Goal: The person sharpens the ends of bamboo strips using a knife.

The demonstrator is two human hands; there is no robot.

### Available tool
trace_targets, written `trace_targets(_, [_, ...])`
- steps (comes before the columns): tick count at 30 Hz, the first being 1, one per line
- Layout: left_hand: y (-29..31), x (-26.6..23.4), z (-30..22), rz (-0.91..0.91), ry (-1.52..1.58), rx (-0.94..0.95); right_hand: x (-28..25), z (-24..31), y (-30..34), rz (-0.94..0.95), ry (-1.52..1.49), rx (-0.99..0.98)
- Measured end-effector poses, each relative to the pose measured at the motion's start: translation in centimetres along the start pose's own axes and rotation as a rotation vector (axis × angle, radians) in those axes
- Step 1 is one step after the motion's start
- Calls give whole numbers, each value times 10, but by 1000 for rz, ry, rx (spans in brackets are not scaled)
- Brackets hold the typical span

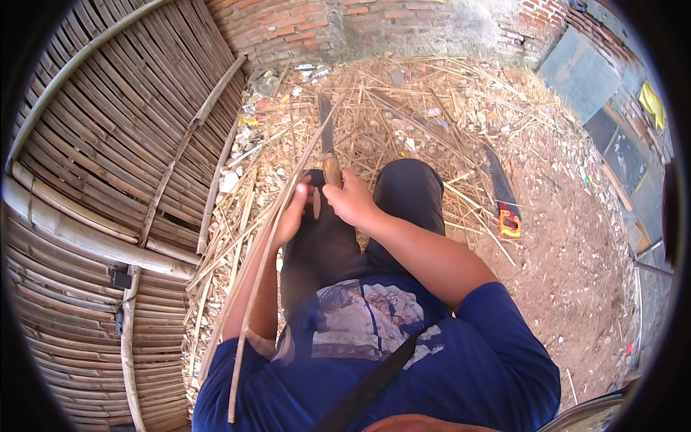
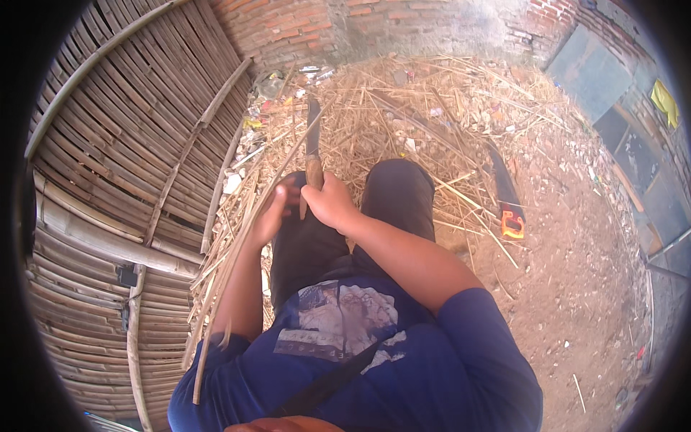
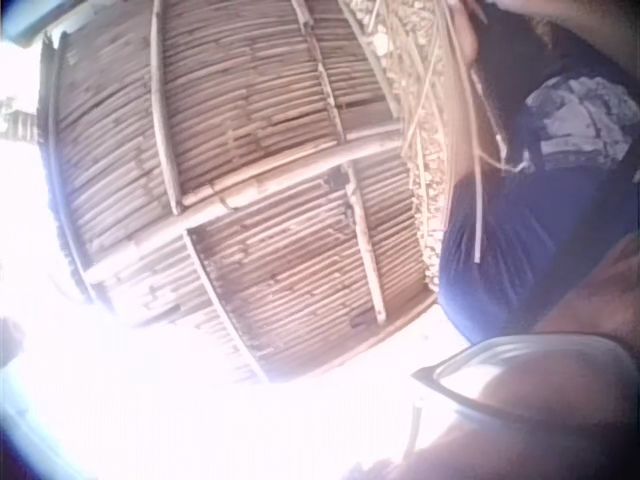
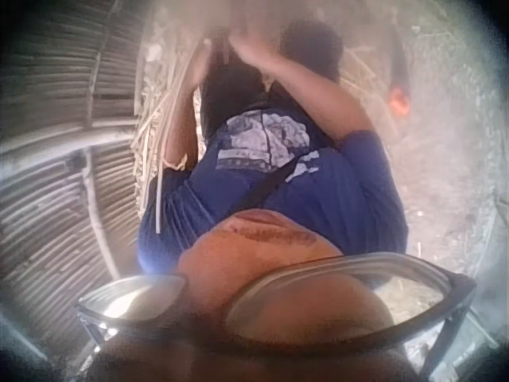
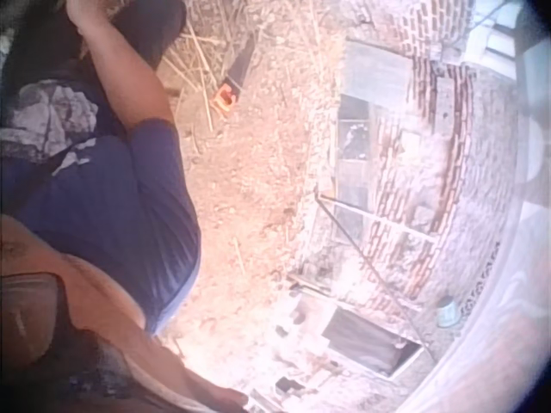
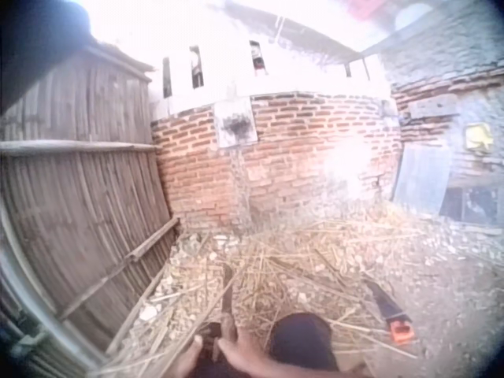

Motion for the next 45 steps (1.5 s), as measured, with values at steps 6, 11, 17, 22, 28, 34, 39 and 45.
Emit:
trace_targets(6, [75, -45, 69, -234, 192, 104, -12, 19, 12, 25, 162, -31])
trace_targets(11, [129, -59, 30, -445, -142, 509, -19, 34, 13, 115, 318, -8])
trace_targets(17, [147, -76, 34, -596, -195, 624, -1, 36, 7, 140, 528, -77])
trace_targets(22, [153, -134, 64, -915, 214, 452, -1, 37, 8, 359, 590, -38])
trace_targets(28, [179, -164, 103, -909, 421, -401, -15, 31, 6, 450, 644, -117])
trace_targets(34, [176, -111, 17, -464, -438, -81, -28, 48, 1, 469, 808, -182])
trace_targets(39, [156, -104, -5, -486, -1027, 306, -39, 65, 3, 524, 850, -263])
trace_targets(45, [148, -127, 22, -526, -1062, 110, -52, 77, 9, 715, 790, -308])
Point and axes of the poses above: each hand's wrist, its own y-axis away from the middle knuckle, its own x-axis out of the palm, z = x × y, the point moved 5 cm from there along -y, towards the middle knuckle, and after that the axes turned 11 degrees about y, right-handed, at the moved point
